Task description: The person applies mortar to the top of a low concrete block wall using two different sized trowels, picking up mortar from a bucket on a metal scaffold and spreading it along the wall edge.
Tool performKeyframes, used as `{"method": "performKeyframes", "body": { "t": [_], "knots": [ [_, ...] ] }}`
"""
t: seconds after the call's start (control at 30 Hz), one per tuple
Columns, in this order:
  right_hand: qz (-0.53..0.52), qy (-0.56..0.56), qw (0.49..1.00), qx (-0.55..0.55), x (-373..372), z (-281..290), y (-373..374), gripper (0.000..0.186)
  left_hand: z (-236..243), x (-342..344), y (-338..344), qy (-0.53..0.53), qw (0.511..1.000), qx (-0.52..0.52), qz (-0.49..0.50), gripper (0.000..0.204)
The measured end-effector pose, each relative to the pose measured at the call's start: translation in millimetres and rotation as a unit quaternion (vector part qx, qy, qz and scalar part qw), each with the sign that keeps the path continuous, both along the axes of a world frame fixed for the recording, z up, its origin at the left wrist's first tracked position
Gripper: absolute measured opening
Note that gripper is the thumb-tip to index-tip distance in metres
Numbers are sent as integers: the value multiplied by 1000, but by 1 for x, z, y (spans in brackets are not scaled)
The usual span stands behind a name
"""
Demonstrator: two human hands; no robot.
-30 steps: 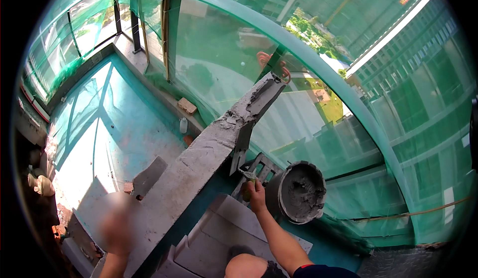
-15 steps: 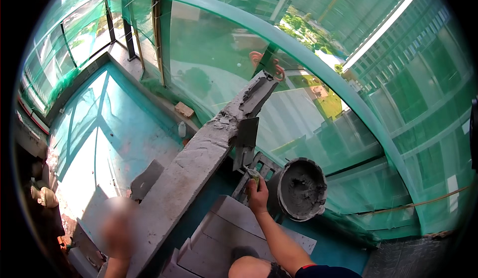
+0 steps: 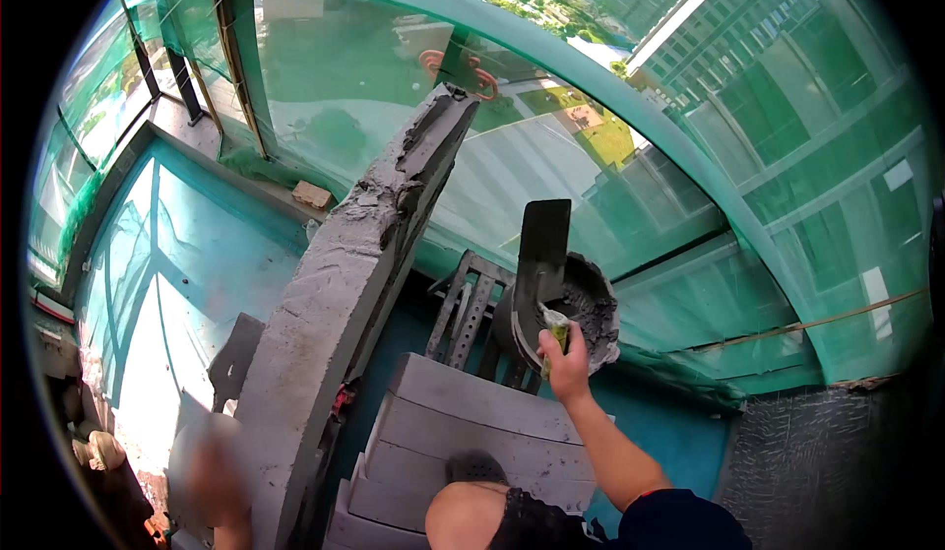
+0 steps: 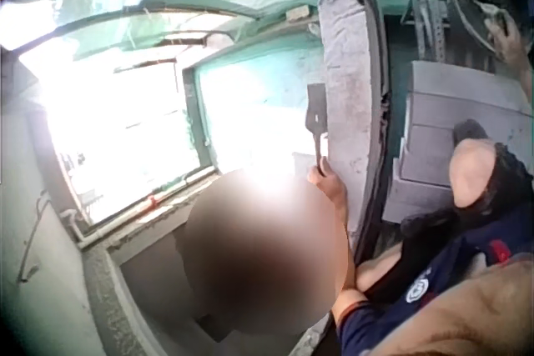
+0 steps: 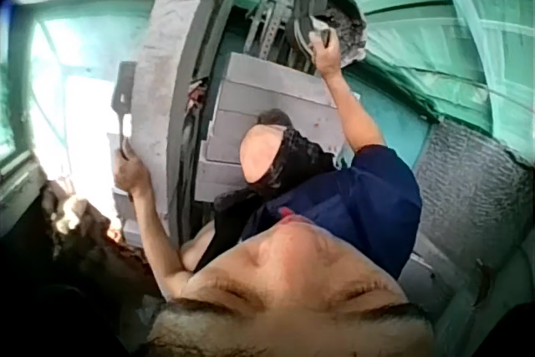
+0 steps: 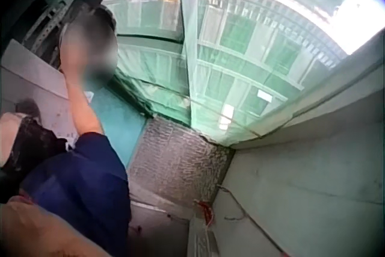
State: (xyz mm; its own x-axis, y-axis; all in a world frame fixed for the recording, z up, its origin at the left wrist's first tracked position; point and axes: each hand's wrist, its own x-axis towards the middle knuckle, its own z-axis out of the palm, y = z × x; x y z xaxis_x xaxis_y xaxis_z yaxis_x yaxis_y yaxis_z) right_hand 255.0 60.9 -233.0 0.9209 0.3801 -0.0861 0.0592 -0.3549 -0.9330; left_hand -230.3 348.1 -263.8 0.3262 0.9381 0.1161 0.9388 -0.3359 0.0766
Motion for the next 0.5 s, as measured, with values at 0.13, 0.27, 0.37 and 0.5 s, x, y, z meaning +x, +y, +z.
{"method": "performKeyframes", "body": {
  "t": [0.13,0.27,0.37,0.5],
  "knots": [
    [85,35,944,-317,95,23,-102,22,1,14,6,-14,995,10,-94,20],
    [90,-155,725,-665,128,20,-102,28,5,14,2,-6,994,66,-83,18],
    [159,-183,666,-705,132,3,-85,26,27,31,-3,-24,998,24,-50,21],
    [316,-197,600,-708,128,15,-64,20,55,48,-11,-27,999,0,-32,22]
  ]
}}
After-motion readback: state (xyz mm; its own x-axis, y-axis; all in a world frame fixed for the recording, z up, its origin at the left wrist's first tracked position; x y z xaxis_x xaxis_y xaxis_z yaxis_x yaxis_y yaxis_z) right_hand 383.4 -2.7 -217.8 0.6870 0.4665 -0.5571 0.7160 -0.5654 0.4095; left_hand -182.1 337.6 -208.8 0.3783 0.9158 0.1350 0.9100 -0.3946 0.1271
